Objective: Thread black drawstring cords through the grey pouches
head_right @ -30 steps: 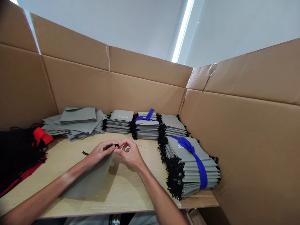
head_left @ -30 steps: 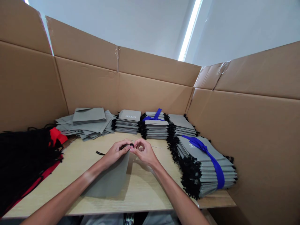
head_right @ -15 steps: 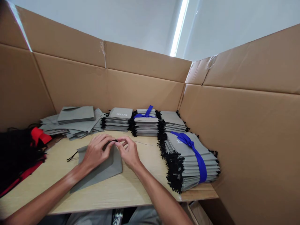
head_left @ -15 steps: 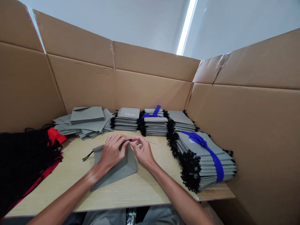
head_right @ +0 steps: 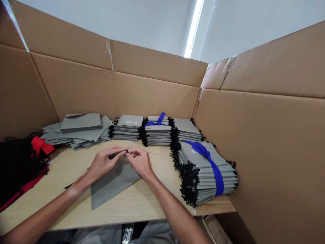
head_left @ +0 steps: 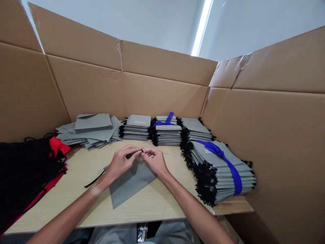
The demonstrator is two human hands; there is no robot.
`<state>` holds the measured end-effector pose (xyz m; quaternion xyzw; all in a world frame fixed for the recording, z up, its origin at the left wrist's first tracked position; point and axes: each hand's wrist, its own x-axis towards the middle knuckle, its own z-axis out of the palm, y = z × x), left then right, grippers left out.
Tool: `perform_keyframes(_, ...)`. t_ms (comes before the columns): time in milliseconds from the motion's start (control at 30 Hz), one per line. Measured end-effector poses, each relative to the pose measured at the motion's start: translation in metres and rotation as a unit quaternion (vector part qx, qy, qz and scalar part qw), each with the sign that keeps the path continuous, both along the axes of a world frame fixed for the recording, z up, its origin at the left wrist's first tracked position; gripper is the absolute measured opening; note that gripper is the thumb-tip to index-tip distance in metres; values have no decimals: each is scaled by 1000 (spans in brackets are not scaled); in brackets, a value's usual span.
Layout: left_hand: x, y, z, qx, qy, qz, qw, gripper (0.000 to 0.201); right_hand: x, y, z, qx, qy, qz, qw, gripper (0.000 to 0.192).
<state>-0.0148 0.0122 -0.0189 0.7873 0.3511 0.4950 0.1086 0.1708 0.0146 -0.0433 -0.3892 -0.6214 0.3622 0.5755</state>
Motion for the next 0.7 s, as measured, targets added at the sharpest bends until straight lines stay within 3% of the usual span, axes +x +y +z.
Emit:
perform_keyframes(200, -3, -3, 7, 11, -24, -31, 999, 24, 1, 1, 6, -76, 87, 56, 992, 31)
perform_keyframes(367, 2, -4, 6, -9, -35, -29, 999, 19, 1, 0, 10, -132, 99, 88, 982, 36)
perform_keyframes(567, 7, -3, 0, -91, -79, -19, 993, 20, -3, -3, 14, -123, 105, 84, 983, 27)
perform_keyframes(700, 12, -3, -4, -105, -110, 6, 988, 23, -9, -7, 11, -66, 94, 37, 993, 21)
